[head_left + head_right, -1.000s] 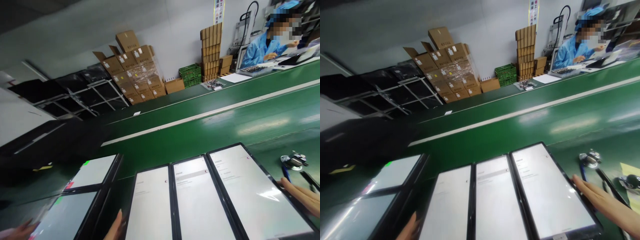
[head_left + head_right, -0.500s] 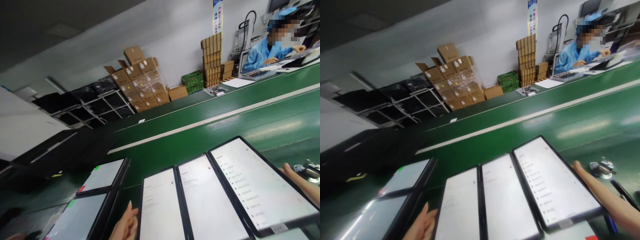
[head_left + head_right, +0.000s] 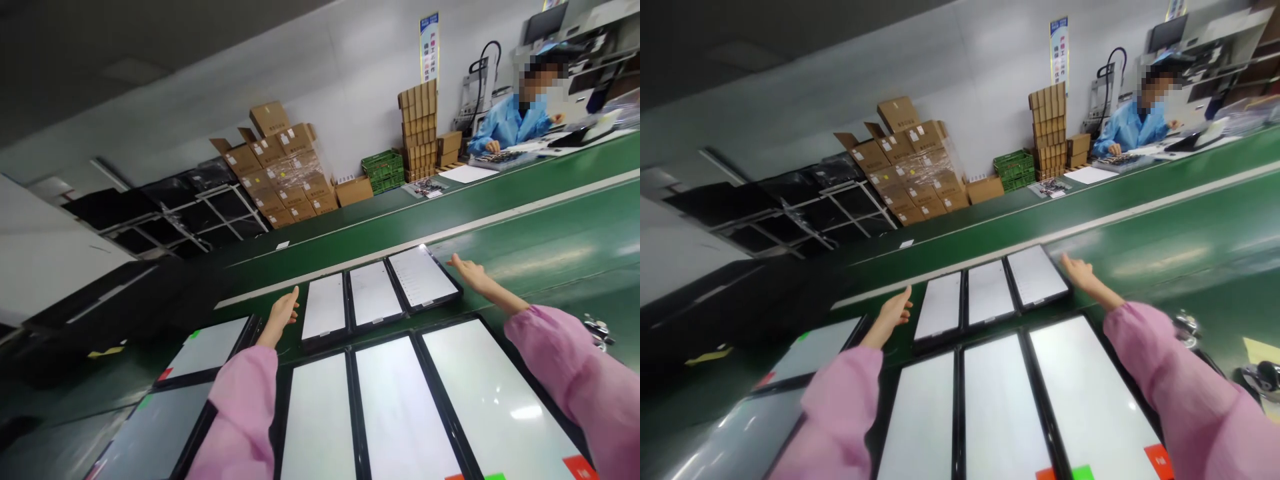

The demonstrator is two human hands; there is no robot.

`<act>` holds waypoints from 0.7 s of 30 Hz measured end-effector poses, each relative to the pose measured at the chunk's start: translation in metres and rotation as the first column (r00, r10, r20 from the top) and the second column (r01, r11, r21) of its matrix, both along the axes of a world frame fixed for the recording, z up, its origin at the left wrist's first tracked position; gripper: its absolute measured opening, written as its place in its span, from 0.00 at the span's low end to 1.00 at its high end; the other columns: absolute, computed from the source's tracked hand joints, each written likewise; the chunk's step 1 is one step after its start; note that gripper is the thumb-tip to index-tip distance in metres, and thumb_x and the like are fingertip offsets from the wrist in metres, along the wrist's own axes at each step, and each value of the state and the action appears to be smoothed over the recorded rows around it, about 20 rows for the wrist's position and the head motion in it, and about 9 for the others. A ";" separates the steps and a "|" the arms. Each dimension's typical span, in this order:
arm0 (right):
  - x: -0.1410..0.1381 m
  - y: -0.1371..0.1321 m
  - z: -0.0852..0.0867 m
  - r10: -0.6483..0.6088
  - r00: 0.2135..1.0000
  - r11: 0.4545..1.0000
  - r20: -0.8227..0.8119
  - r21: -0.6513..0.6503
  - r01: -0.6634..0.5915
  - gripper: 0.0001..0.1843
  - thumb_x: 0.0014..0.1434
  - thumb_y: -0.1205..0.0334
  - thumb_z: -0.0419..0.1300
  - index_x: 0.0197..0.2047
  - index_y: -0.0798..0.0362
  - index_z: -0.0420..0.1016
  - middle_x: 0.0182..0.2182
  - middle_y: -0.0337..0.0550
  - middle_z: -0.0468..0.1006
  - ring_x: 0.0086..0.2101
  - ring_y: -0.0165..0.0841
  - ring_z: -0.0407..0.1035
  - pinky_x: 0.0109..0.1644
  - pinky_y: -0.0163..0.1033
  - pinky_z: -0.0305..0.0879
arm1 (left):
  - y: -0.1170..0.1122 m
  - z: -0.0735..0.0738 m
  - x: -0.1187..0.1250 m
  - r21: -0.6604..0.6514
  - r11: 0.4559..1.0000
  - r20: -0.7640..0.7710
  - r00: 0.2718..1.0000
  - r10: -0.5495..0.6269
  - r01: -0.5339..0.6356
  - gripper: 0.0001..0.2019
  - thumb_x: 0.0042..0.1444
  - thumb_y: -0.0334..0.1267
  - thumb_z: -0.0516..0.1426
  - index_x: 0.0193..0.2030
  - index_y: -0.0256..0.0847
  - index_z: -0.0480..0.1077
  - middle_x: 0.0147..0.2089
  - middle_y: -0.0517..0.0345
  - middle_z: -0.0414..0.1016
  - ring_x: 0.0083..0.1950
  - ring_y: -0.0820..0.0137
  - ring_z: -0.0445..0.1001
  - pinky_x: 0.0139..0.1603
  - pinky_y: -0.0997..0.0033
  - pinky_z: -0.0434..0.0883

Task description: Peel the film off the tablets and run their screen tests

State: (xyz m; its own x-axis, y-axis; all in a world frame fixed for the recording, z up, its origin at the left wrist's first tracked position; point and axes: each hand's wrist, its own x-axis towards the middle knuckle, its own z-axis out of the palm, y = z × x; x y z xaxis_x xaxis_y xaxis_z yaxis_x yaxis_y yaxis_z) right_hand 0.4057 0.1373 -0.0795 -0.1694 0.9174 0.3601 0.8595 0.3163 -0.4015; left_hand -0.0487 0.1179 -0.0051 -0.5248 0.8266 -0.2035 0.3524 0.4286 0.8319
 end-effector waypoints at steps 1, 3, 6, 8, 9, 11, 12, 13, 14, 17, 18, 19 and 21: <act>0.006 -0.002 0.000 0.014 1.000 0.999 -0.013 -0.032 -0.014 0.19 0.74 0.49 0.62 0.58 0.54 0.75 0.52 0.49 0.78 0.47 0.40 0.76 0.52 0.51 0.77 | -0.004 -0.002 -0.002 0.019 0.999 -0.045 0.998 -0.039 0.040 0.13 0.71 0.46 0.60 0.44 0.36 0.72 0.33 0.63 0.71 0.26 0.76 0.68 0.27 0.75 0.70; 0.019 -0.013 0.001 0.059 0.997 0.993 -0.042 -0.103 -0.063 0.19 0.76 0.47 0.58 0.55 0.54 0.78 0.46 0.47 0.81 0.41 0.38 0.78 0.48 0.47 0.78 | -0.020 -0.005 -0.003 0.054 0.990 -0.125 0.985 -0.121 0.128 0.15 0.67 0.49 0.63 0.42 0.37 0.74 0.33 0.61 0.74 0.29 0.73 0.71 0.32 0.71 0.72; 0.032 -0.047 0.006 0.160 0.986 0.972 -0.055 -0.163 -0.167 0.26 0.77 0.43 0.49 0.50 0.53 0.81 0.39 0.46 0.84 0.33 0.38 0.78 0.39 0.44 0.79 | -0.053 -0.012 0.002 0.081 0.961 -0.202 0.948 -0.245 0.265 0.24 0.50 0.62 0.67 0.36 0.40 0.77 0.32 0.56 0.78 0.32 0.67 0.73 0.34 0.68 0.73; 0.032 -0.075 0.011 0.213 0.976 0.961 -0.050 -0.168 -0.218 0.29 0.76 0.43 0.45 0.49 0.52 0.83 0.40 0.48 0.84 0.34 0.40 0.79 0.38 0.44 0.79 | -0.078 -0.017 0.009 0.076 0.931 -0.220 0.916 -0.335 0.358 0.29 0.39 0.69 0.67 0.34 0.43 0.79 0.34 0.53 0.80 0.35 0.62 0.75 0.32 0.68 0.73; 0.030 -0.089 0.014 0.231 0.972 0.959 -0.043 -0.160 -0.235 0.29 0.76 0.44 0.44 0.49 0.52 0.83 0.42 0.50 0.84 0.37 0.42 0.79 0.40 0.46 0.79 | -0.092 -0.019 0.014 0.064 0.916 -0.215 0.902 -0.375 0.396 0.30 0.37 0.71 0.66 0.33 0.45 0.80 0.35 0.52 0.81 0.37 0.60 0.77 0.31 0.68 0.73; 0.024 -0.116 0.019 0.262 0.965 0.954 -0.021 -0.143 -0.262 0.28 0.75 0.46 0.45 0.50 0.52 0.83 0.44 0.52 0.83 0.43 0.45 0.79 0.46 0.50 0.79 | -0.118 -0.023 0.023 0.038 0.873 -0.231 0.854 -0.466 0.486 0.30 0.41 0.71 0.64 0.36 0.46 0.82 0.39 0.51 0.82 0.43 0.56 0.79 0.29 0.68 0.72; 0.022 -0.127 0.020 0.276 0.961 0.952 -0.008 -0.138 -0.274 0.27 0.74 0.47 0.46 0.51 0.52 0.83 0.45 0.53 0.83 0.45 0.47 0.78 0.48 0.52 0.78 | -0.130 -0.026 0.028 0.029 0.836 -0.265 0.810 -0.523 0.549 0.28 0.46 0.70 0.62 0.37 0.47 0.83 0.41 0.50 0.83 0.45 0.55 0.79 0.29 0.68 0.73; 0.020 -0.135 0.021 0.285 0.959 0.950 0.005 -0.136 -0.281 0.25 0.74 0.47 0.48 0.52 0.51 0.83 0.45 0.53 0.83 0.46 0.48 0.77 0.50 0.53 0.77 | -0.141 -0.028 0.033 0.022 0.781 -0.317 0.745 -0.587 0.624 0.26 0.52 0.68 0.60 0.40 0.48 0.83 0.43 0.51 0.83 0.46 0.55 0.80 0.31 0.67 0.75; 0.019 -0.140 0.021 0.288 0.957 0.949 0.019 -0.136 -0.283 0.24 0.74 0.49 0.49 0.52 0.51 0.83 0.45 0.53 0.82 0.46 0.48 0.77 0.51 0.55 0.76 | -0.151 -0.030 0.039 0.020 0.707 -0.386 0.657 -0.647 0.707 0.24 0.59 0.66 0.57 0.42 0.49 0.83 0.43 0.51 0.83 0.46 0.56 0.80 0.35 0.66 0.77; 0.023 -0.136 0.014 0.245 0.967 0.963 0.069 -0.129 -0.235 0.22 0.74 0.53 0.49 0.54 0.50 0.82 0.48 0.55 0.82 0.47 0.51 0.75 0.52 0.59 0.74 | -0.175 -0.034 0.068 0.049 0.419 -0.638 0.351 -0.685 0.907 0.18 0.72 0.50 0.52 0.46 0.47 0.81 0.39 0.53 0.83 0.41 0.61 0.81 0.45 0.63 0.77; 0.025 -0.129 0.009 0.219 0.972 0.970 0.087 -0.124 -0.208 0.22 0.74 0.55 0.49 0.55 0.51 0.82 0.50 0.56 0.81 0.48 0.52 0.75 0.52 0.61 0.74 | -0.181 -0.034 0.082 0.056 0.323 -0.709 0.266 -0.653 0.945 0.15 0.74 0.44 0.51 0.47 0.45 0.80 0.38 0.54 0.82 0.40 0.63 0.80 0.47 0.63 0.76; 0.027 -0.120 0.004 0.197 0.975 0.975 0.103 -0.120 -0.185 0.22 0.74 0.55 0.49 0.55 0.51 0.82 0.50 0.57 0.81 0.48 0.53 0.74 0.51 0.62 0.73 | -0.188 -0.034 0.097 0.061 0.237 -0.765 0.198 -0.613 0.970 0.14 0.74 0.39 0.51 0.47 0.43 0.79 0.37 0.55 0.81 0.39 0.65 0.79 0.47 0.63 0.75; 0.030 -0.100 -0.006 0.182 0.976 0.979 0.119 -0.117 -0.168 0.20 0.73 0.56 0.51 0.54 0.50 0.83 0.50 0.56 0.81 0.46 0.53 0.75 0.49 0.61 0.74 | -0.202 -0.032 0.129 0.061 0.111 -0.814 0.114 -0.570 0.992 0.12 0.74 0.33 0.50 0.46 0.40 0.76 0.36 0.56 0.79 0.38 0.67 0.78 0.48 0.62 0.74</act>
